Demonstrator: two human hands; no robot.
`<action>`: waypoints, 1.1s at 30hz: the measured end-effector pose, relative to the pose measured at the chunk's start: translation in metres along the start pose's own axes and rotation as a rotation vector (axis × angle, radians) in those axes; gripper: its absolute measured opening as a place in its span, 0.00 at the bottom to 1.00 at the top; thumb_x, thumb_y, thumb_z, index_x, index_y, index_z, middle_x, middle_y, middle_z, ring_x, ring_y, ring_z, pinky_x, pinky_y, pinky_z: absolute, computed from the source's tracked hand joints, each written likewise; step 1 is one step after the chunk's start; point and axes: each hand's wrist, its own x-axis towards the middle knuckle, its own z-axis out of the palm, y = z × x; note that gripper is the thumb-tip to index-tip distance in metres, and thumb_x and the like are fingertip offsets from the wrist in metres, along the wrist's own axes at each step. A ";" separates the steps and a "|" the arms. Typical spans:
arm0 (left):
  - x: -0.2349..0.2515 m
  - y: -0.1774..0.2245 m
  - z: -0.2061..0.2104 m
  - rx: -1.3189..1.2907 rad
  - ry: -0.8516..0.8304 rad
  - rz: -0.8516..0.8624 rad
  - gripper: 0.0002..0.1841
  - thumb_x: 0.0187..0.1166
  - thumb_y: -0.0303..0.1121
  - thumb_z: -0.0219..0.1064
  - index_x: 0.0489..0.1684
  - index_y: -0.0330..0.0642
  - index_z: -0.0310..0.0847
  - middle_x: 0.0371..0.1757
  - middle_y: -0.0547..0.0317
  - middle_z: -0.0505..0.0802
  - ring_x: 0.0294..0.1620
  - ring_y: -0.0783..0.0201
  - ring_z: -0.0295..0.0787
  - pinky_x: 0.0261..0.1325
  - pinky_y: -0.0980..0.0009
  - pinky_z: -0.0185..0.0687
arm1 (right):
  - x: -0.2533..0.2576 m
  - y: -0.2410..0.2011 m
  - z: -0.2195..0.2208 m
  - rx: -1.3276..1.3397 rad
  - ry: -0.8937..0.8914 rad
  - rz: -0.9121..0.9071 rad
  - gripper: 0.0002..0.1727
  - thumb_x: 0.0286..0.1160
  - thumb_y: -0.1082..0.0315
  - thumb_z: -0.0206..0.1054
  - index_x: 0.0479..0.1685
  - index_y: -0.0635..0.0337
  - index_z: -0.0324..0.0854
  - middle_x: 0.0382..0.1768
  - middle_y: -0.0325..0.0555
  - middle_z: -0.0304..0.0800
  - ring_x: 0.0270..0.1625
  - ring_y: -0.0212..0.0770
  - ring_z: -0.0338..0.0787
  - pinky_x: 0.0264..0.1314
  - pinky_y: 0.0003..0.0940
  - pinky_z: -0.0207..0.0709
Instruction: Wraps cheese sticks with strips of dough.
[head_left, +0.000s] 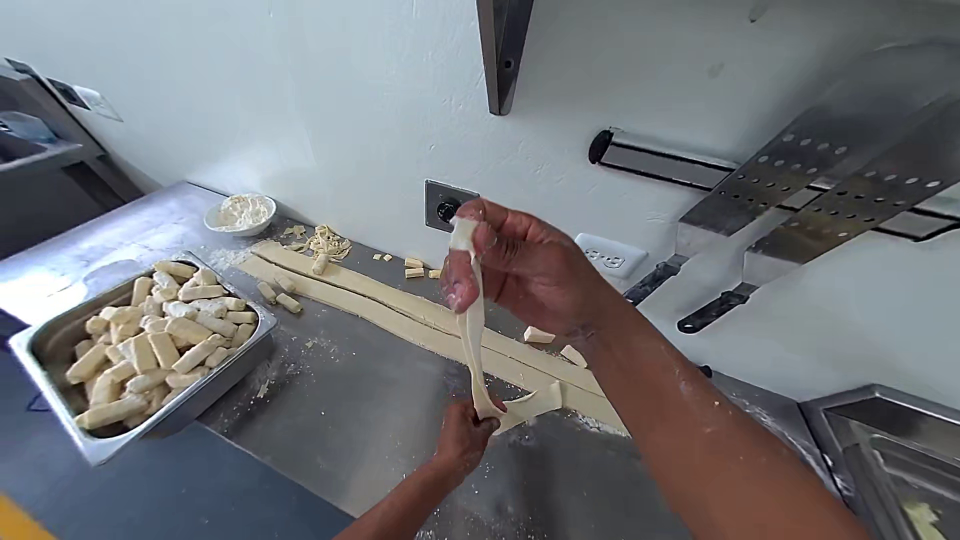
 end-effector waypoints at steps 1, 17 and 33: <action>-0.004 0.000 0.003 -0.017 -0.008 0.005 0.11 0.75 0.22 0.67 0.52 0.30 0.88 0.47 0.53 0.96 0.47 0.72 0.92 0.58 0.72 0.86 | 0.003 -0.005 -0.002 0.018 0.006 -0.006 0.14 0.93 0.69 0.42 0.46 0.50 0.74 0.29 0.35 0.92 0.36 0.29 0.93 0.45 0.25 0.88; -0.088 0.131 -0.062 -0.798 0.591 -0.032 0.14 0.91 0.21 0.46 0.71 0.31 0.65 0.52 0.47 0.96 0.37 0.62 0.97 0.39 0.71 0.94 | -0.082 0.137 -0.043 -0.499 -0.478 0.750 0.18 0.82 0.63 0.68 0.57 0.71 0.84 0.47 0.49 0.94 0.48 0.34 0.90 0.60 0.39 0.81; -0.102 0.149 -0.288 -0.165 1.215 0.456 0.13 0.94 0.32 0.48 0.62 0.43 0.78 0.43 0.67 0.99 0.33 0.76 0.96 0.30 0.80 0.89 | -0.058 0.148 -0.146 -0.947 -0.020 0.757 0.14 0.85 0.66 0.63 0.46 0.71 0.88 0.33 0.55 0.89 0.35 0.45 0.86 0.46 0.47 0.82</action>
